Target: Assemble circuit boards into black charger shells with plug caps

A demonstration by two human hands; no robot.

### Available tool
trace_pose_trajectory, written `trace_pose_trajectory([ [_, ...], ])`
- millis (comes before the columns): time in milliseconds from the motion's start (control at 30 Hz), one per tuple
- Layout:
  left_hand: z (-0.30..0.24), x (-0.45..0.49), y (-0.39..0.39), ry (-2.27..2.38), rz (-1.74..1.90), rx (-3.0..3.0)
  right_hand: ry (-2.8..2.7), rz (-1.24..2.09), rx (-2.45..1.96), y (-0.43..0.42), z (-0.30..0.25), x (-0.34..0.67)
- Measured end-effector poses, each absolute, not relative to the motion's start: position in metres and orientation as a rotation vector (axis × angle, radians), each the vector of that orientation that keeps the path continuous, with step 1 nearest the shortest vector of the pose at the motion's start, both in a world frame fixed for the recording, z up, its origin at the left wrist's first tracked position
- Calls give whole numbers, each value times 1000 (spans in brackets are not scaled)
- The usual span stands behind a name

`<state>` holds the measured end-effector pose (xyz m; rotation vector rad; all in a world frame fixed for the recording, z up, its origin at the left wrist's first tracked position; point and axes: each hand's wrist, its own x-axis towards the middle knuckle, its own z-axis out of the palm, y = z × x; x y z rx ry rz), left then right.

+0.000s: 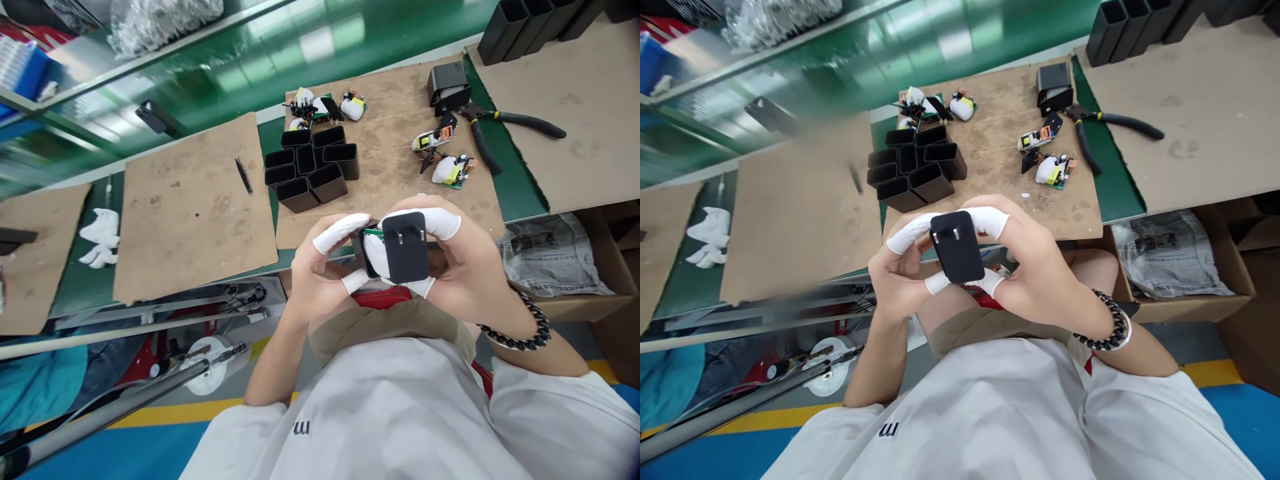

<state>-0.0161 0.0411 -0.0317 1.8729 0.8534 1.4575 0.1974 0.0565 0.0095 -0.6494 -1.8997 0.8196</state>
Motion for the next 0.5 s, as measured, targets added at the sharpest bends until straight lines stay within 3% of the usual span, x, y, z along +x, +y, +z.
trace_pose_trajectory([
  [500,-33,-13,48,792,1492,1850,-2022,643,-708,53,22,197],
])
